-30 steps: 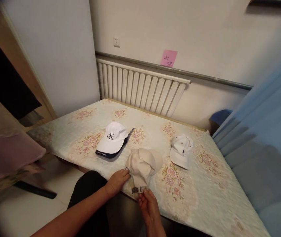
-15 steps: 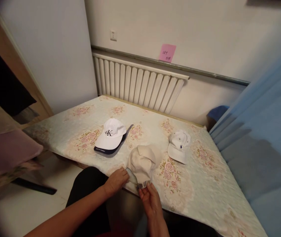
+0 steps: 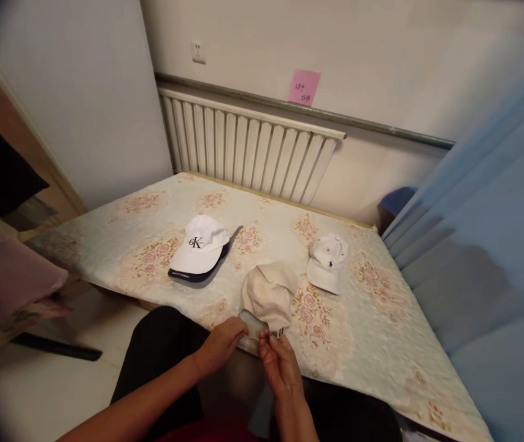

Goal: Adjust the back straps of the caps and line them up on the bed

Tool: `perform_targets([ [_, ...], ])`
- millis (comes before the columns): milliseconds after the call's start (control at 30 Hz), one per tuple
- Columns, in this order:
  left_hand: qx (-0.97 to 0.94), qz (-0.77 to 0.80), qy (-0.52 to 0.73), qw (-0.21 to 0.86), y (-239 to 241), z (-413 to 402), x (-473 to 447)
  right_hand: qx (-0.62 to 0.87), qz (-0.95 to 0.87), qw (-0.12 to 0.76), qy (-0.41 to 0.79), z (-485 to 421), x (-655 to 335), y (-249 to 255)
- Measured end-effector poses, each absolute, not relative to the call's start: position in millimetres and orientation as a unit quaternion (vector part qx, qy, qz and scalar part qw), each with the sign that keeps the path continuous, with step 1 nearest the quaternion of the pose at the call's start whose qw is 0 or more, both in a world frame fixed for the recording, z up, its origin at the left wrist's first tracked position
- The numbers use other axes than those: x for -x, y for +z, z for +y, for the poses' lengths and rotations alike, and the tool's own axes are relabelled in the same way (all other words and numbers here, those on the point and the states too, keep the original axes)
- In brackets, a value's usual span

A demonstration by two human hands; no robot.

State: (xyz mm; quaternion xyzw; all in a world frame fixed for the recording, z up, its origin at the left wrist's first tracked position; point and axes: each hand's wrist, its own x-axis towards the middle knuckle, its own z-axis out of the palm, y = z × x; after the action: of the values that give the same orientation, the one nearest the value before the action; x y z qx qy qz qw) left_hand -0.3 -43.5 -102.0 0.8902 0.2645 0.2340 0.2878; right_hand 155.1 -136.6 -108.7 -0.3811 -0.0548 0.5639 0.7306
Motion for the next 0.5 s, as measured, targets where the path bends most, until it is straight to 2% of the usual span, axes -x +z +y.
perform_targets([
  [233,-0.864,0.292,0.226,0.342,-98.9,-49.7,-16.7,0.381,0.03,0.73,0.566,-139.1,-160.2,-116.3],
  [500,-0.805,0.283,0.251,0.457,-89.9,-57.7,-37.9,0.325,-0.003,0.719,0.614,-139.3,-161.1,-114.2],
])
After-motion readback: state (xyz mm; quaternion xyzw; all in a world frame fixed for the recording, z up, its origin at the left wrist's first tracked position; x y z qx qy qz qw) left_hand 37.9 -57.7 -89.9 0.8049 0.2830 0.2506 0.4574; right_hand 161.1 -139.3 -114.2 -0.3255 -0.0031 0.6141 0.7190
